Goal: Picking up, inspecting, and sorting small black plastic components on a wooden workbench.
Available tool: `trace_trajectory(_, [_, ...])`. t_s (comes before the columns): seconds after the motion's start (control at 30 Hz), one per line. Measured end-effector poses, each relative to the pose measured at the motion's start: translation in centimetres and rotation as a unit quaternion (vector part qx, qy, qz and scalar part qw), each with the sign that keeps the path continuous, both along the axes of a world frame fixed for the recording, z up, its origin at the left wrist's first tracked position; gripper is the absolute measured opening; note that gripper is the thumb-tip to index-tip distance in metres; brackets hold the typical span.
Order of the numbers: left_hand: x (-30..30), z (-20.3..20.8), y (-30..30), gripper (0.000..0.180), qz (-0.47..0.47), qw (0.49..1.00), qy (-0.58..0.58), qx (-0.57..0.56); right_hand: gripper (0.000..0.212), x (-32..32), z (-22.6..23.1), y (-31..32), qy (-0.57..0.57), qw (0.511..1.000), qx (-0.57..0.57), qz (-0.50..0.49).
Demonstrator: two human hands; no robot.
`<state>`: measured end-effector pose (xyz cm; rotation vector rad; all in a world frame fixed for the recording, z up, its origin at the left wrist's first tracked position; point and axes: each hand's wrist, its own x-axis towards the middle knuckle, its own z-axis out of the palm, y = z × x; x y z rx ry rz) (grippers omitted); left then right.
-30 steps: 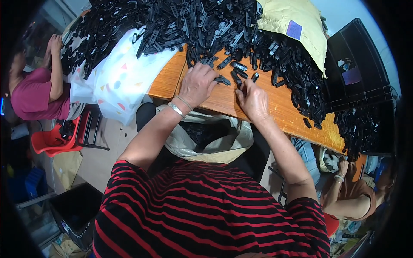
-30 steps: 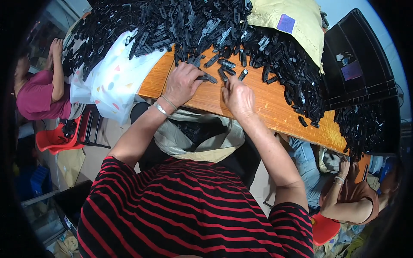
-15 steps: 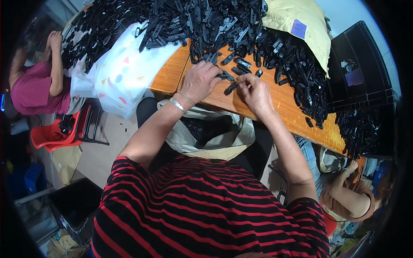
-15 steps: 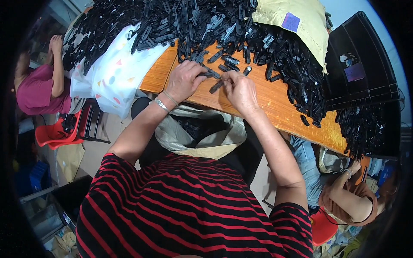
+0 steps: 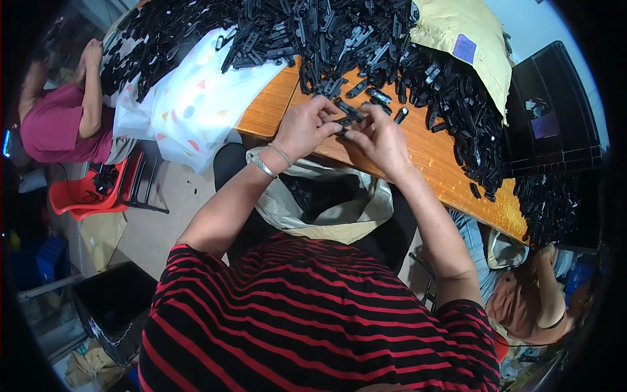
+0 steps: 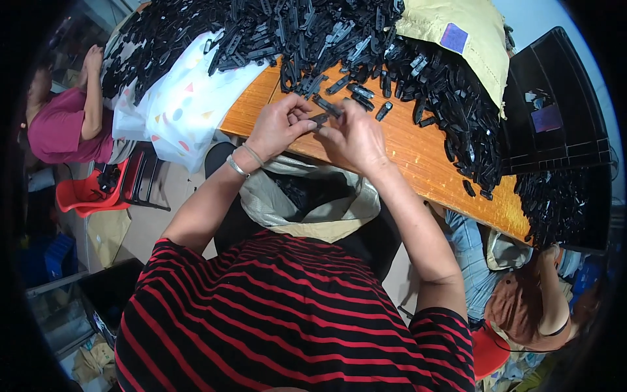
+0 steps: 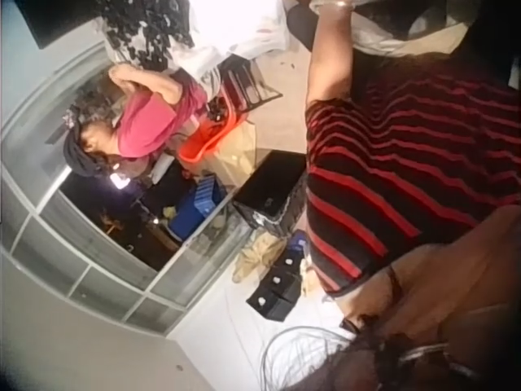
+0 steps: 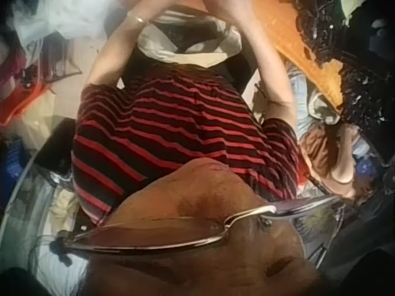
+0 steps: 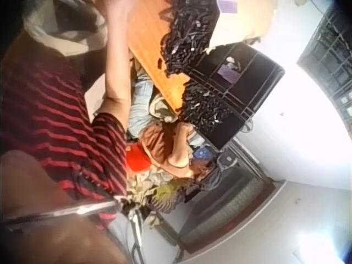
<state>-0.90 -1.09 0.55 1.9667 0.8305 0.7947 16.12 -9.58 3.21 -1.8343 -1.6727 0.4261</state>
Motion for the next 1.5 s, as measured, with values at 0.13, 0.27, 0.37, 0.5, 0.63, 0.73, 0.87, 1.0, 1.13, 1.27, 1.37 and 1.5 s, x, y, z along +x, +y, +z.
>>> trace_trajectory(0.13, [0.6, 1.2, 0.4, 0.020, -0.052, 0.997, -0.038, -0.048, 0.020, 0.9, -1.2, 0.4, 0.109, 0.992, 0.030, 0.052])
trace_trajectory(0.27, [0.7, 1.4, 1.4, 0.019, -0.083, 0.983, -0.070, -0.145, 0.011, 0.9, -1.3, -0.2, 0.387, 0.920, -0.059, -0.008])
trace_trajectory(0.37, [0.5, 0.7, 1.1, 0.018, -0.065, 0.968, -0.041, -0.241, 0.014, 0.8, -2.0, -0.7, 0.454, 0.887, -0.059, -0.053])
trace_trajectory(0.5, [1.1, 0.1, 0.7, 0.016, -0.014, 0.982, -0.029, -0.188, 0.015, 0.1, -1.9, -0.8, 0.420, 0.898, -0.110, -0.075])
trace_trajectory(0.63, [1.1, 0.0, 0.8, 0.022, -0.002, 0.984, 0.001, -0.178, 0.016, -0.1, -1.7, -0.4, 0.426, 0.889, -0.137, -0.100])
trace_trajectory(0.73, [1.1, -0.5, 0.9, 0.024, 0.017, 0.988, 0.032, -0.151, 0.017, -0.3, -1.6, -0.1, 0.413, 0.891, -0.158, -0.101])
trace_trajectory(0.87, [1.0, -0.3, 0.7, 0.022, 0.039, 0.989, 0.094, -0.111, 0.022, -0.3, -1.2, 0.3, 0.355, 0.913, -0.178, -0.093])
trace_trajectory(1.0, [1.2, 0.1, 0.7, 0.022, 0.057, 0.987, 0.151, -0.002, 0.025, -0.6, -0.2, 0.8, 0.293, 0.933, -0.191, -0.086])
trace_trajectory(1.13, [0.3, 0.7, 0.2, 0.022, -0.022, 0.971, 0.229, -0.068, 0.028, 0.7, -2.6, -0.4, 0.234, 0.957, -0.168, -0.032])
trace_trajectory(1.27, [-1.9, 1.8, -1.3, 0.020, -0.096, 0.981, 0.164, -0.031, 0.028, 1.1, -0.5, -2.5, 0.217, 0.923, -0.317, 0.024])
trace_trajectory(1.37, [0.4, 2.6, -0.8, 0.018, -0.041, 0.989, 0.113, 0.084, 0.020, 2.5, -0.9, -1.3, 0.117, 0.985, -0.129, -0.010])
trace_trajectory(1.5, [3.5, 0.8, 0.8, 0.022, 0.002, 0.942, 0.139, 0.305, 0.018, 2.6, -0.8, 1.5, -0.160, 0.983, 0.070, -0.052])
